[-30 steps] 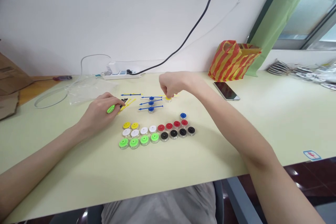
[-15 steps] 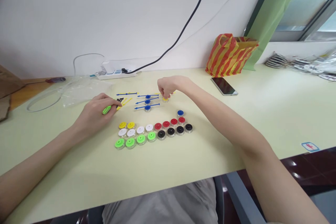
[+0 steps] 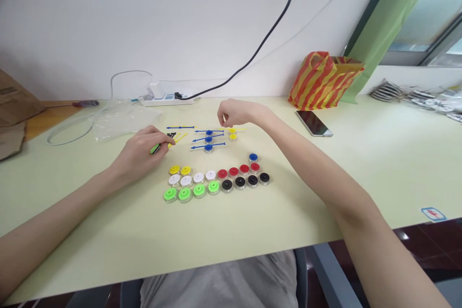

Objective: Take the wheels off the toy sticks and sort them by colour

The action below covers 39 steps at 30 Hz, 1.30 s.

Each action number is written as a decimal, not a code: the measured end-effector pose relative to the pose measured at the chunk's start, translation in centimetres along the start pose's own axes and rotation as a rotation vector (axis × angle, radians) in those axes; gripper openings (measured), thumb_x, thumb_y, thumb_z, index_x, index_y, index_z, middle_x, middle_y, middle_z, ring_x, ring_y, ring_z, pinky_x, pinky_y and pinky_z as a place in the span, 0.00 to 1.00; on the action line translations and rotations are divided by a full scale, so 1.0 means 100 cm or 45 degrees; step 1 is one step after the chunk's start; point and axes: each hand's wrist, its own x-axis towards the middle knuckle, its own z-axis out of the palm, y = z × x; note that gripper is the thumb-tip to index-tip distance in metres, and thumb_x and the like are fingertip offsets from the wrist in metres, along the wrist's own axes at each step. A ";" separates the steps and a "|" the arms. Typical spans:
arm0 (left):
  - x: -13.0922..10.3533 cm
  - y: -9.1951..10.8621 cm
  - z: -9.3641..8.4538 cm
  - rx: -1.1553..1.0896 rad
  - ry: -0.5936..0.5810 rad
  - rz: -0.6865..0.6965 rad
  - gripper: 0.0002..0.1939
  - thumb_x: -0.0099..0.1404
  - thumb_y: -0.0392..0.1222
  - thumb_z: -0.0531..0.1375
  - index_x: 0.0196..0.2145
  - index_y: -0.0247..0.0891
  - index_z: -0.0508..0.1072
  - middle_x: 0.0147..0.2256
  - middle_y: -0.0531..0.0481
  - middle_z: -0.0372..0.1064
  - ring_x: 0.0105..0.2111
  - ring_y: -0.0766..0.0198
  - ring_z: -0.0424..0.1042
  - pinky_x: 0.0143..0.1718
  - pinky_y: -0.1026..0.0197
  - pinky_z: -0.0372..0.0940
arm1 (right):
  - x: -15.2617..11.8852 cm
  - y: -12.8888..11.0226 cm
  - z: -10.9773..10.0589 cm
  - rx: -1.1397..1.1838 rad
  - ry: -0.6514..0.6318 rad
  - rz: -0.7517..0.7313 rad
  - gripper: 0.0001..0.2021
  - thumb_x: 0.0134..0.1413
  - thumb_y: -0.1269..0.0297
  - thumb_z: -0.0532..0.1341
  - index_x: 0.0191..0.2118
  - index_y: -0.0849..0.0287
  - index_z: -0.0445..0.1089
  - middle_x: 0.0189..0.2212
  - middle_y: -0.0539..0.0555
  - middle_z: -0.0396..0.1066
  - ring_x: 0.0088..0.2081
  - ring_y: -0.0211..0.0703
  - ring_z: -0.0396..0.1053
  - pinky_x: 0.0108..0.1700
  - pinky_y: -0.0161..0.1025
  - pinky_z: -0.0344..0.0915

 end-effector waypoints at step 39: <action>0.004 -0.017 -0.006 0.096 0.004 0.000 0.16 0.69 0.37 0.52 0.38 0.40 0.81 0.36 0.44 0.80 0.43 0.49 0.73 0.49 0.47 0.67 | 0.030 -0.059 0.019 -0.144 0.243 -0.132 0.11 0.66 0.66 0.61 0.44 0.61 0.81 0.42 0.59 0.81 0.40 0.46 0.73 0.37 0.39 0.58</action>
